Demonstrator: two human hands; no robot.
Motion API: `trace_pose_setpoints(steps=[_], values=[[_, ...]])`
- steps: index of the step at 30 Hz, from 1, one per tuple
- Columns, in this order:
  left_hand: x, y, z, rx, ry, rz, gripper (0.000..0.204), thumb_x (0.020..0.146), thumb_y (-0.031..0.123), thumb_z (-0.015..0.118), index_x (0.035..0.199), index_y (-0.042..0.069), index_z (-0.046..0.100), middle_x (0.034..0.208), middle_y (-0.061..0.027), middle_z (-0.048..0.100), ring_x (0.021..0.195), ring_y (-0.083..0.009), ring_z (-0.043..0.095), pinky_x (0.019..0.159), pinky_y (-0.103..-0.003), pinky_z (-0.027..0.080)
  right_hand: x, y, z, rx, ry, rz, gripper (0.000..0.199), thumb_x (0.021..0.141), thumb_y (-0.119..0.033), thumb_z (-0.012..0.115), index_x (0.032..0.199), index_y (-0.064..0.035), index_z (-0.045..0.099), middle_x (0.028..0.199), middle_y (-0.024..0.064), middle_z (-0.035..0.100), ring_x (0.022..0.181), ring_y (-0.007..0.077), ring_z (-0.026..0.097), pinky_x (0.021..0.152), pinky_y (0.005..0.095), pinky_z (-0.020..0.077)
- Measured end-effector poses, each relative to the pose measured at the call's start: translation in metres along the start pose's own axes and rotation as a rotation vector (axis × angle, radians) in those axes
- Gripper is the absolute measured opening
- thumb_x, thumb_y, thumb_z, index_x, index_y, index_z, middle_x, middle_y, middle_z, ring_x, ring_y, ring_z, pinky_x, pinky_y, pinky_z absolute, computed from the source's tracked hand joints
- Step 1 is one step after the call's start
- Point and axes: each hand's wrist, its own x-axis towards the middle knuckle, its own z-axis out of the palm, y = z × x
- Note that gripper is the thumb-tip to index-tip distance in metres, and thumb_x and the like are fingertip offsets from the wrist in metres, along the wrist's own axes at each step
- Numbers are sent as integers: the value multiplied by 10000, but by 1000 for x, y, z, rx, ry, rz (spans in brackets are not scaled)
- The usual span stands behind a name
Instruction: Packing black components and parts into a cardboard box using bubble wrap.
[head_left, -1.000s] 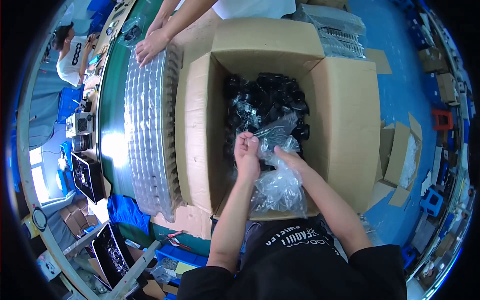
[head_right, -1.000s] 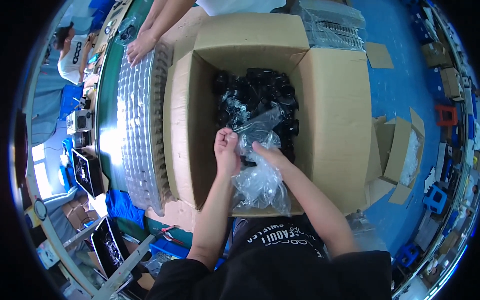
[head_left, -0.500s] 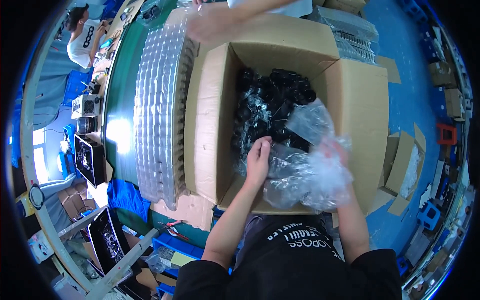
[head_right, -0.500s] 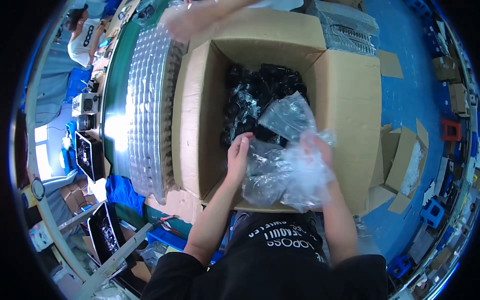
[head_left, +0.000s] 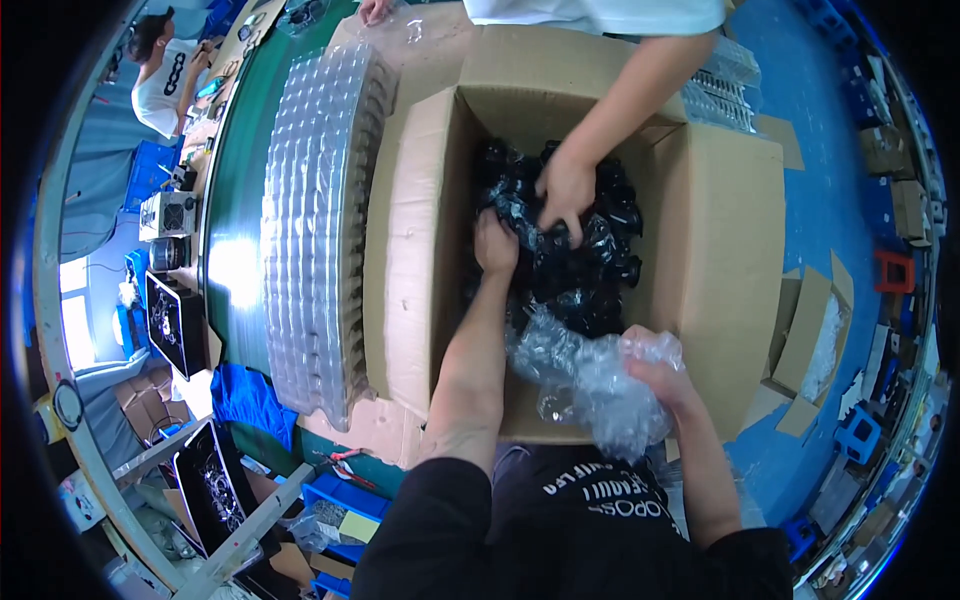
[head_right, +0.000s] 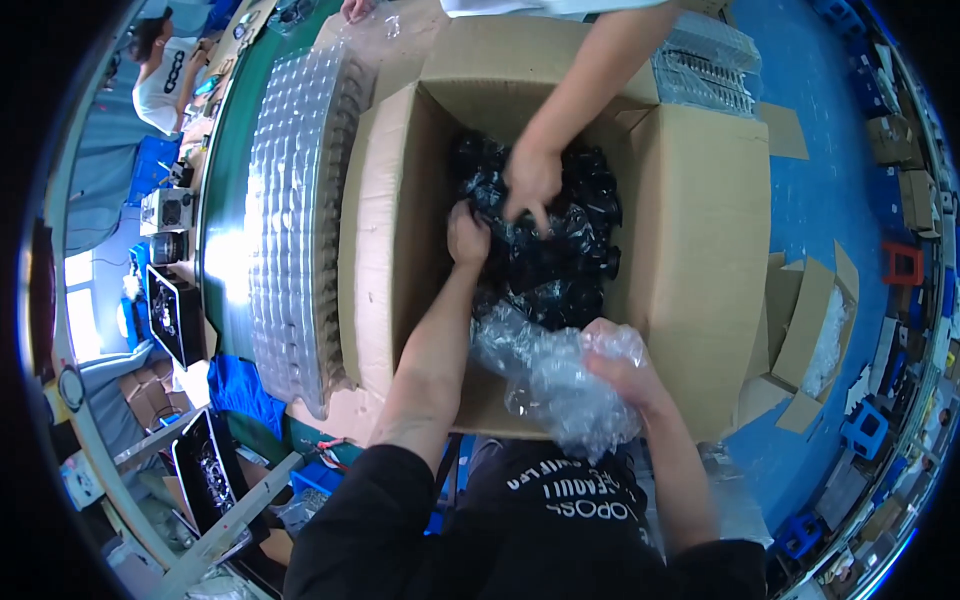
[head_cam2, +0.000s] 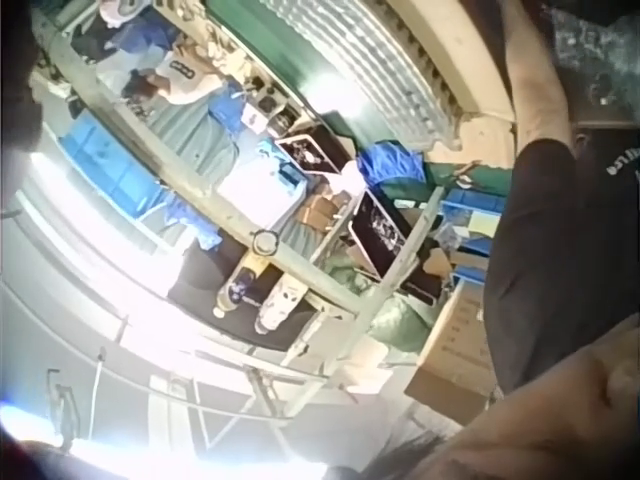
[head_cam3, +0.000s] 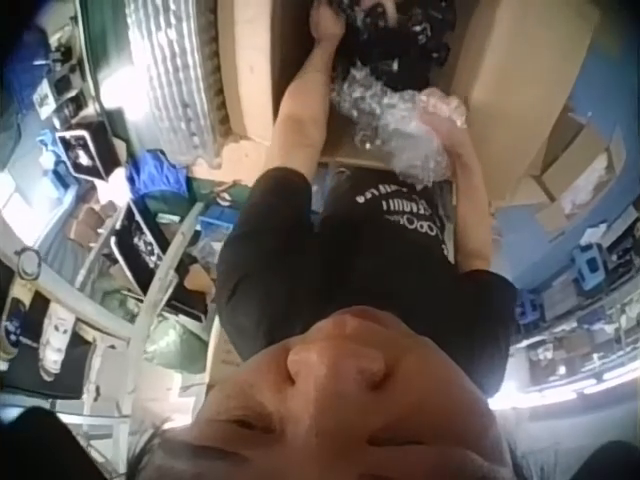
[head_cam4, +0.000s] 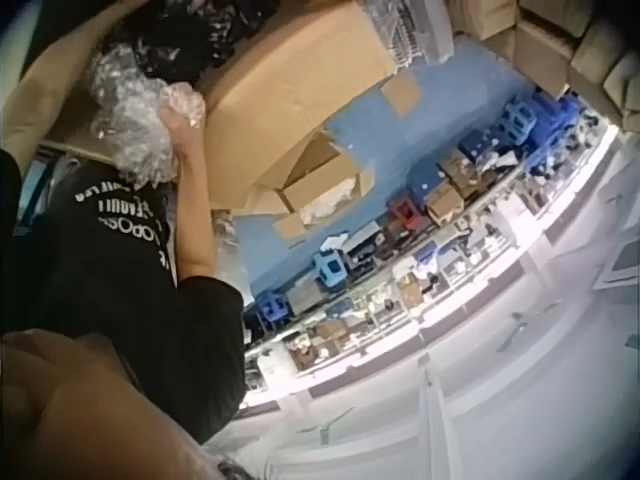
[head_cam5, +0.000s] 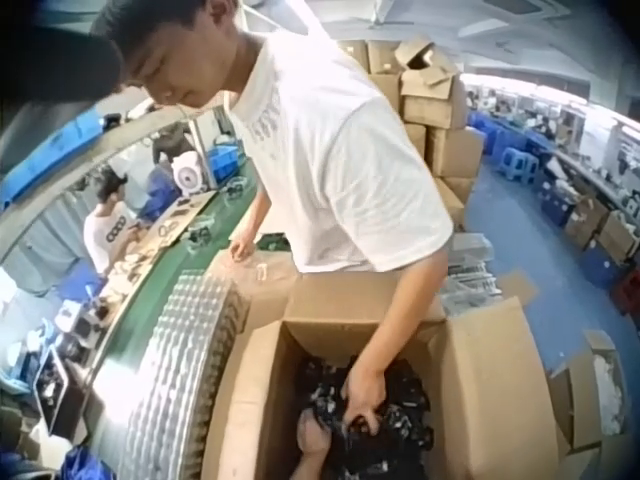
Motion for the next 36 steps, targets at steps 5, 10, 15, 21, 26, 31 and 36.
trace_pose_setpoints(steps=[5,10,15,21,26,31,36], values=[[75,-7,19,21,-320,-363,229,808,157,508,950,-8,579,999,-201,595,856,-374,593,758,-432,478,2,-6,14,-12,-165,-81,277,710,-25,544,981,-20,601,885,74,611,727,117,531,685,199,432],[82,-6,19,277,-493,-259,213,806,164,510,871,-7,619,1009,-205,596,850,-367,605,723,-443,491,10,-7,13,-87,-100,1,192,716,-72,540,878,-13,624,878,76,606,715,127,524,684,205,423],[42,26,-34,182,-369,-48,213,829,130,480,840,-10,642,994,-196,613,872,-344,599,758,-427,475,20,-27,27,-316,229,156,173,779,-150,531,796,-12,634,818,61,597,711,133,510,672,217,407],[-34,87,-122,-1489,-187,-554,187,908,192,481,811,50,555,896,-87,593,801,-205,567,777,-286,440,71,0,18,-138,58,-46,279,842,-257,561,983,-26,628,812,28,590,744,128,505,679,229,408],[-64,78,-122,-1666,-117,-781,231,950,218,431,810,63,529,778,-61,573,700,-136,552,669,-258,459,65,-1,45,-137,-37,43,358,872,-294,555,1094,-15,589,861,45,604,771,126,522,696,235,424],[-71,103,-120,-1502,-115,-701,246,956,244,431,792,77,507,675,-31,525,589,-119,498,566,-238,445,55,-4,52,137,33,-29,348,880,-287,550,1071,0,596,860,51,608,751,121,528,684,246,437],[-61,93,-113,-1416,-214,-494,264,954,267,441,767,86,487,656,-30,526,559,-121,495,535,-231,444,42,-18,52,-214,59,-62,291,878,-265,558,997,-5,614,814,40,610,689,110,531,650,229,440]])
